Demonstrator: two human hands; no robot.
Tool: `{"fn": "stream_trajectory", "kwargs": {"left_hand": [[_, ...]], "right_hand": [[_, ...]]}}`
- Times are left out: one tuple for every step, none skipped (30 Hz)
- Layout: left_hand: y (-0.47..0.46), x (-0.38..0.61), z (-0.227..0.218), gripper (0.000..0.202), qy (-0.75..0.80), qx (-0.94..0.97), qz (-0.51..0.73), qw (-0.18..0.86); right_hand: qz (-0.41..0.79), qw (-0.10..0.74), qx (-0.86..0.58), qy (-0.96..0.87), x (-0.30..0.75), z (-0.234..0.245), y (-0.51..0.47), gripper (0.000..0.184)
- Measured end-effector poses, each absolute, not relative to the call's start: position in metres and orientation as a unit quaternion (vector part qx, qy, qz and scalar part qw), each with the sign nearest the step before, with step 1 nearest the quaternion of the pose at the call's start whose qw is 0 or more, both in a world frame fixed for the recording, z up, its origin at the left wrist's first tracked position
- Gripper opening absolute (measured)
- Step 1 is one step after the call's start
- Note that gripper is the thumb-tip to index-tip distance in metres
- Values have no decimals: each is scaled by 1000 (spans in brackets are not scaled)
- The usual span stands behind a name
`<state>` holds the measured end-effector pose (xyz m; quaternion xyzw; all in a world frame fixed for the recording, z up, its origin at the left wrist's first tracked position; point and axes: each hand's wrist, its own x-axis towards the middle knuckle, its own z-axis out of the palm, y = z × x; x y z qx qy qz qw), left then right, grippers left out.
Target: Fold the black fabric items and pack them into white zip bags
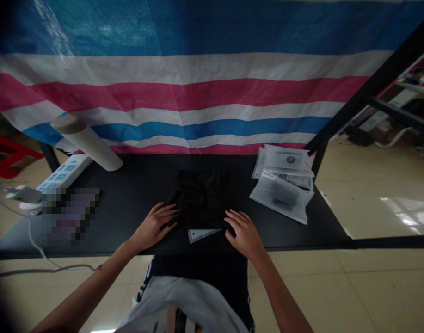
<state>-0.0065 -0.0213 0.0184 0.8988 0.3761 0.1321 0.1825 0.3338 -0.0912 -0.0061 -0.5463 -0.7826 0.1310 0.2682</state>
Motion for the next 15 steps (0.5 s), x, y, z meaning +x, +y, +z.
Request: {"fn": "stream_trajectory", "kwargs": {"left_hand": [[-22,-7,20,28,386,891,150,188],[-21,-7,21,27,402,877,173,199],[-19,-6,23,28,422,857,197,219],[-16,-4,25,30,444,833,222,244],[-12,-1,27,32,463,807,247,271],[-7,2,28,34,480,782,271,293],[-1,6,29,35,494,761,288,307],[5,10,29,36,507,750,292,310],[12,14,28,35,524,746,283,299],[18,16,26,33,546,746,262,276],[24,18,23,32,566,750,237,247],[30,18,20,33,583,752,217,219],[35,17,16,36,597,750,207,195],[40,15,12,42,609,745,206,178],[45,13,8,48,618,739,208,169]], "right_hand": [[139,285,-548,-774,334,-4,-90,28],[150,305,-556,-759,334,-1,-88,23],[162,326,-569,-737,333,3,-85,19],[173,345,-587,-712,332,7,-81,18],[180,363,-607,-684,331,11,-75,19],[181,376,-625,-660,329,15,-67,21],[176,383,-642,-640,327,17,-59,24],[166,382,-657,-628,325,18,-49,26],[154,368,-671,-625,324,17,-40,27],[143,345,-683,-629,323,15,-31,26],[135,320,-691,-634,322,11,-23,25],[130,303,-697,-637,322,7,-15,23],[128,297,-701,-635,323,2,-9,23],[130,305,-705,-627,324,-3,-4,28],[133,321,-709,-614,326,-8,2,36]]}}
